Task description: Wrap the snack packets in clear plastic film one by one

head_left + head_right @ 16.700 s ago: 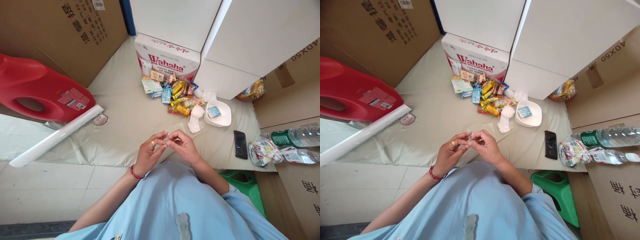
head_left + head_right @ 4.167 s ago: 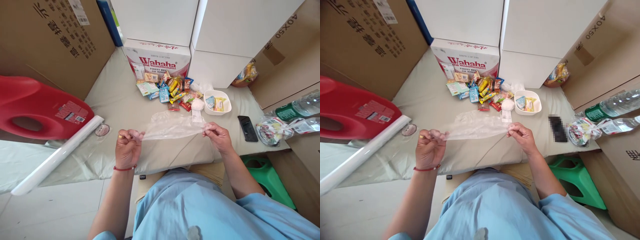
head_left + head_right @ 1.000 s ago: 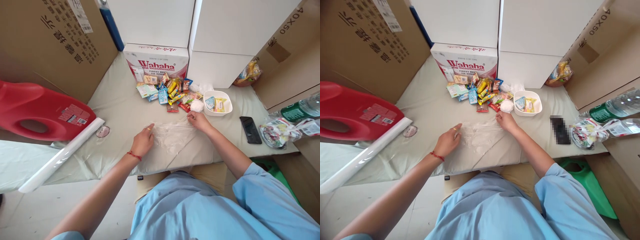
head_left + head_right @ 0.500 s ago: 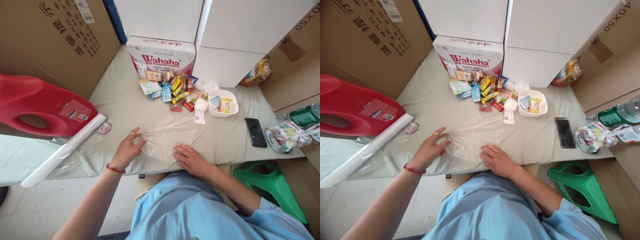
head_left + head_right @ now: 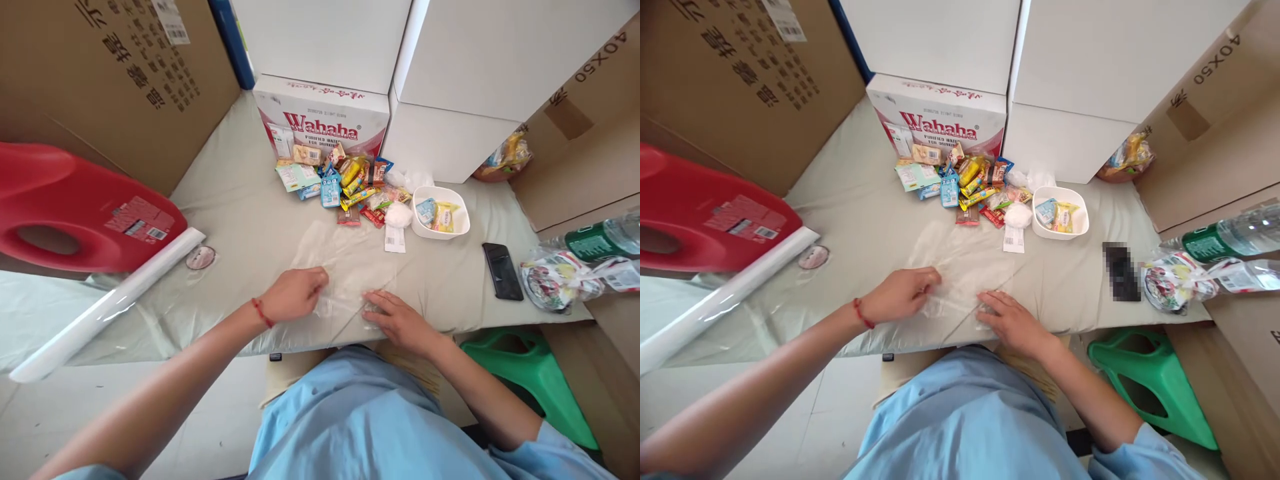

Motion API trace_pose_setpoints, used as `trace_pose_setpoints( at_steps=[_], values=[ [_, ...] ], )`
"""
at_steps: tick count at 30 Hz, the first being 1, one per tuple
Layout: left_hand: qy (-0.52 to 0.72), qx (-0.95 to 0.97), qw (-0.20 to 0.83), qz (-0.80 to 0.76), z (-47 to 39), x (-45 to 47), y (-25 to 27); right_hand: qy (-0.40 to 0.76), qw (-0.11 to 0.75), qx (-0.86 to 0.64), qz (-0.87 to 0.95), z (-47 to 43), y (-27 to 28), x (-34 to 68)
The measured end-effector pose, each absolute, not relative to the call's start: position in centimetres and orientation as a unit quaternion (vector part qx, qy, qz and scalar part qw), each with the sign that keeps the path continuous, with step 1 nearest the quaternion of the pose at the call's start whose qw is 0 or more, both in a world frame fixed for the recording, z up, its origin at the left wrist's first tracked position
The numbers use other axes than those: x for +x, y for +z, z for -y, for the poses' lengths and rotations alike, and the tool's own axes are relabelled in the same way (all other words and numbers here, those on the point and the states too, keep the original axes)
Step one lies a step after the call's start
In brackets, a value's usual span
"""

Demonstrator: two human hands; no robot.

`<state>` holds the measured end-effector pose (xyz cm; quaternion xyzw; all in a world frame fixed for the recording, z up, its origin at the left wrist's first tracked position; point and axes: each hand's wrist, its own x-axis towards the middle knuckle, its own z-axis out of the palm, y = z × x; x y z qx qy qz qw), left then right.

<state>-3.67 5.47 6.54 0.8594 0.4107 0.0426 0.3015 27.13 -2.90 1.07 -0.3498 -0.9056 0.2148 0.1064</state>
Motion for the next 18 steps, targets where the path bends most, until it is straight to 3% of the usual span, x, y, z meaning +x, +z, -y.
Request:
trace_pose_setpoints(
  at_steps=[4, 7, 10, 13, 16, 18],
  values=[
    [0.152, 0.733, 0.384, -0.541, -4.4, -6.7, 4.5, 0.295, 0.114, -0.358, 0.878, 3.6, 3.1, 31.1],
    [0.111, 0.769, 0.302, -0.553, -3.0, -6.9, 3.3, 0.346, 0.148, -0.392, 0.840, 1.0, 6.8, 31.8],
    [0.084, 0.810, 0.163, -0.557, -1.6, -6.0, 2.5, 0.230, 0.203, -0.522, 0.795, -5.2, 9.6, 29.0],
    [0.098, 0.822, 0.083, -0.555, -0.3, -5.5, 1.6, 0.112, 0.121, -0.590, 0.791, -12.4, 9.5, 23.5],
    [0.101, 0.821, 0.074, -0.557, 0.7, -5.8, 0.7, 0.076, -0.008, -0.618, 0.782, -17.3, 7.4, 18.2],
    [0.089, 0.824, 0.080, -0.554, 1.2, -6.1, 0.2, 0.048, -0.039, -0.624, 0.779, -18.4, 6.1, 16.3]
  ],
)
